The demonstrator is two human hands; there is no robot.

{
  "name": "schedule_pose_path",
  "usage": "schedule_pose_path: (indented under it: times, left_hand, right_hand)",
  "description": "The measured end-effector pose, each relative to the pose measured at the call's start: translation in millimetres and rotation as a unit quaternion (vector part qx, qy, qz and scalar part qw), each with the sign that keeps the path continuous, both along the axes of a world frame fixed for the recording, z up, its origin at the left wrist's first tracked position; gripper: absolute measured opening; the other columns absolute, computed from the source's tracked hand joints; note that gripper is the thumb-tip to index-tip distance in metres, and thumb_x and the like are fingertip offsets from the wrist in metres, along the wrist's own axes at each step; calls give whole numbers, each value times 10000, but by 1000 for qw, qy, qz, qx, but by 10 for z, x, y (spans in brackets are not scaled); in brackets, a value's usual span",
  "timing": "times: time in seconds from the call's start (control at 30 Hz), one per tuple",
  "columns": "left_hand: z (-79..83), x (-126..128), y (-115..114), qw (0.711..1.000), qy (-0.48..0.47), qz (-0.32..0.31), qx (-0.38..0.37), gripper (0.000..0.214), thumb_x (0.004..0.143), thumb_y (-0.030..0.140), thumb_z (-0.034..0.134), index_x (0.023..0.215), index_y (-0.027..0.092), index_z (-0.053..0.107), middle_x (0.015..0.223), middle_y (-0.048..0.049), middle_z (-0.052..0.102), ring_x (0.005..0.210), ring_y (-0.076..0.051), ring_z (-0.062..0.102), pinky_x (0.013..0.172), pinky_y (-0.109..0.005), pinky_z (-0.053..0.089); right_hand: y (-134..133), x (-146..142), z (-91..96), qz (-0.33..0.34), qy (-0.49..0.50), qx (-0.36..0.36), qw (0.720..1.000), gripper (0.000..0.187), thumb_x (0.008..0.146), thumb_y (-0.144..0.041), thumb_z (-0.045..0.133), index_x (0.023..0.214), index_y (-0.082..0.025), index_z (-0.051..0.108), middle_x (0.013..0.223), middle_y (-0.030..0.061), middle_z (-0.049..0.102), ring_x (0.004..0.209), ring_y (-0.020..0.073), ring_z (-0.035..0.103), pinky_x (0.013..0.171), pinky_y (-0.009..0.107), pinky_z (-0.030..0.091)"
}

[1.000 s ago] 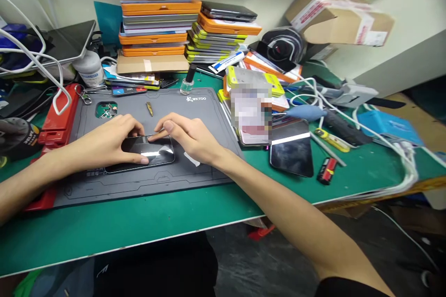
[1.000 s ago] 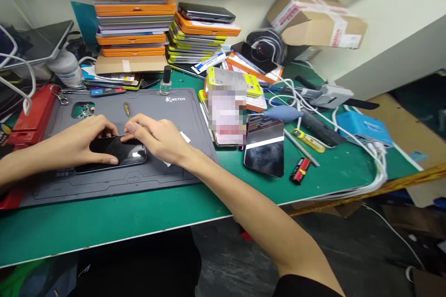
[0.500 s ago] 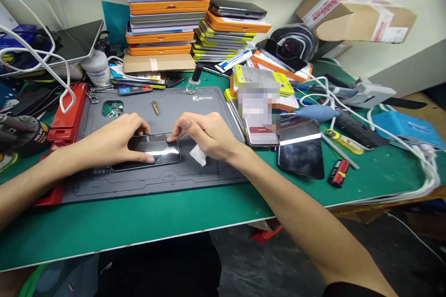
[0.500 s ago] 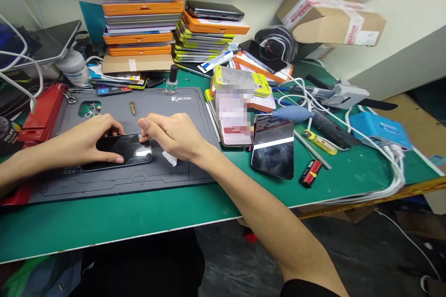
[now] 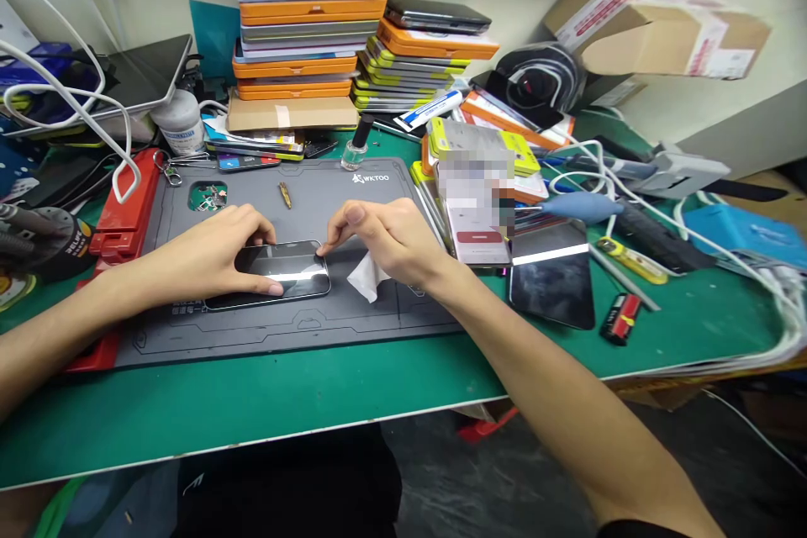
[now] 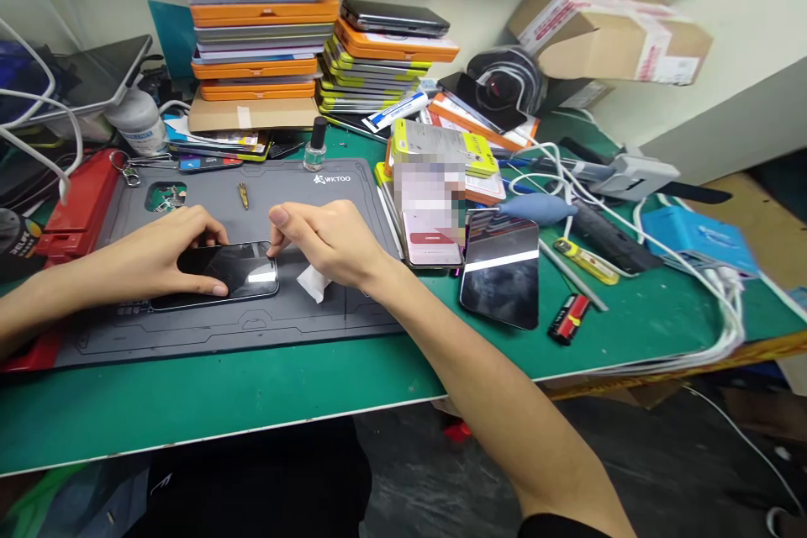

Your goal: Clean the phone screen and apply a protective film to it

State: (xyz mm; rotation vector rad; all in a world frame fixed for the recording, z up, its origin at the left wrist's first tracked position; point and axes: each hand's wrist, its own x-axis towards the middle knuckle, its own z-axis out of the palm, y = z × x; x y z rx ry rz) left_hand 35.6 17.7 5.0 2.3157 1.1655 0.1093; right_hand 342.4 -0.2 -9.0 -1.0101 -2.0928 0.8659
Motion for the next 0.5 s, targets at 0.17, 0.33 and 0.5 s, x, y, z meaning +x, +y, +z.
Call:
schedule_pose_path:
  times: [0.17,0.33,0.5]
  left_hand:
    - [-5,2,1,1000,-1,0,1,839,798,974,767,1211,248,695,1166,-103,719,1097,-336,659,986,-459,544]
    - [-9,-3,0,1000,3,-3,4,813,816,946,772,1226,248,692,1179,-98,728,1119,-335,662,991,-457,542]
    - [-15,-1,3,1000,-1,-9,4,815,820,960,765,1212,251,685,1184,-99,733,1119,-334,666,997,-462,542]
  right_hand:
    - [36,41,-51,12,20,-6,1000,824,1182,-851,328,951,-237,827,956,43,924,992,218,892,915,358,590]
    - [59,66,-65,4,5,2,1000,858,1170,-873,313,986,-230,850,956,53,923,1032,232,895,940,364,594]
    - [45,45,-40,-7,14,-15,1000,827,1166,-872,348,984,-231,837,964,65,925,1023,235,894,908,357,606]
